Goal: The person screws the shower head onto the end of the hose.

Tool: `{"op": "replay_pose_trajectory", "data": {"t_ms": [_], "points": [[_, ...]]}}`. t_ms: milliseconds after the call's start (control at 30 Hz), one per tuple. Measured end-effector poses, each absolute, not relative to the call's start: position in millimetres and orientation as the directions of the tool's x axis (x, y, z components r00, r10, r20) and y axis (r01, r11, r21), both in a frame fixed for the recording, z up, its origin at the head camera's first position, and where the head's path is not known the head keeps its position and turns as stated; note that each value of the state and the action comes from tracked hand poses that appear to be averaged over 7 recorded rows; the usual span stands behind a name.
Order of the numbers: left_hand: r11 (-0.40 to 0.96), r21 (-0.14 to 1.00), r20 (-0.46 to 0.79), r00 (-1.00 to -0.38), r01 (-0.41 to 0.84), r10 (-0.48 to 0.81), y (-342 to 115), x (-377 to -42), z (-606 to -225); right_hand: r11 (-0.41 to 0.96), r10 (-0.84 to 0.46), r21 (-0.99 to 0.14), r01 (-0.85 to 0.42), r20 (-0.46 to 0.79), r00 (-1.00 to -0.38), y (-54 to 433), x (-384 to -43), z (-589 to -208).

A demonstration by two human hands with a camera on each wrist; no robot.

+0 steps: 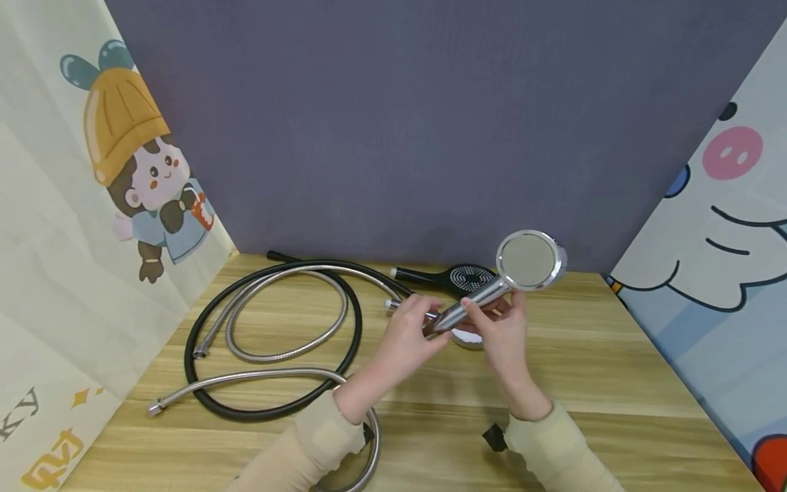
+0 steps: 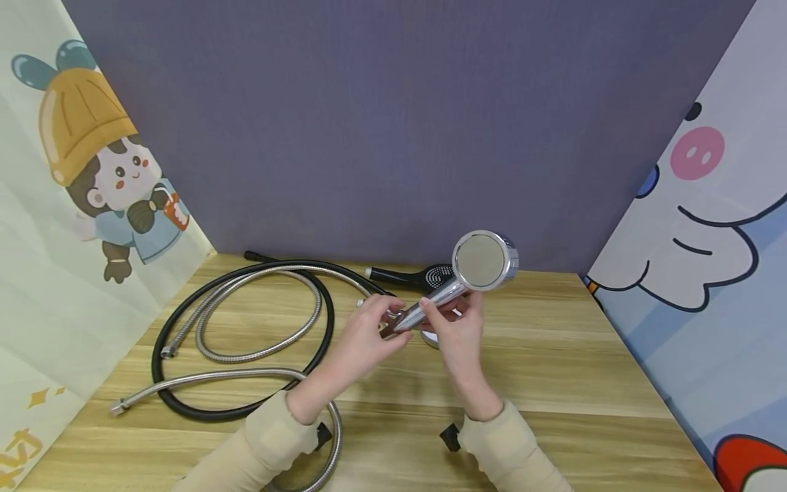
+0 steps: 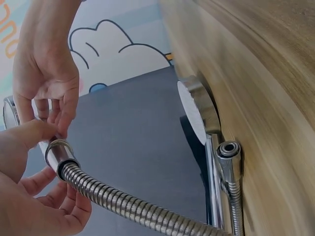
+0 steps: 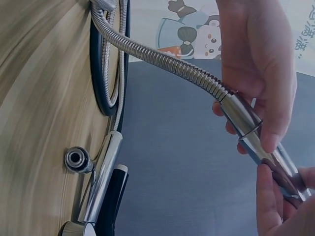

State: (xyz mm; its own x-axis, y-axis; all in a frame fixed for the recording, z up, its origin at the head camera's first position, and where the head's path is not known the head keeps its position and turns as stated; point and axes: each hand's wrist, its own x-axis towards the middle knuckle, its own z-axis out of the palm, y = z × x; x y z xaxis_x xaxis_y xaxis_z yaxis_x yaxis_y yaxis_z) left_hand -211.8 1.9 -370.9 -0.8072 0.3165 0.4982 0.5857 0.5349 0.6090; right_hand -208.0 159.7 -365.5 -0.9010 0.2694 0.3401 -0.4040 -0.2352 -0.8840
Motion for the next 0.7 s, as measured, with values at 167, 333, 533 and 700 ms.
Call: {"op": "replay_pose_trajectory", "data": {"t_ms": [167,333,533,700], "points": [[0.581,0.546,0.522,-0.787,0.604,0.327,5,-212,-371,-0.222,0.254,-0.894,-0.389,0.333,-0.908,161,-208,-368],[0.640,0.478,0.534,-0.778,0.601,0.332,6,-212,-371,-0.218,0.252,-0.900,-0.377,0.321,-0.913,160,-209,-368],[0.728,0.347,0.542,-0.759,0.592,0.359,8,-212,-369,-0.201,0.245,-0.905,-0.374,0.323,-0.914,159,-210,-369],[0.757,0.289,0.537,-0.754,0.586,0.379,8,-211,-368,-0.224,0.193,-0.871,-0.438,0.401,-0.896,167,-224,-389]]}}
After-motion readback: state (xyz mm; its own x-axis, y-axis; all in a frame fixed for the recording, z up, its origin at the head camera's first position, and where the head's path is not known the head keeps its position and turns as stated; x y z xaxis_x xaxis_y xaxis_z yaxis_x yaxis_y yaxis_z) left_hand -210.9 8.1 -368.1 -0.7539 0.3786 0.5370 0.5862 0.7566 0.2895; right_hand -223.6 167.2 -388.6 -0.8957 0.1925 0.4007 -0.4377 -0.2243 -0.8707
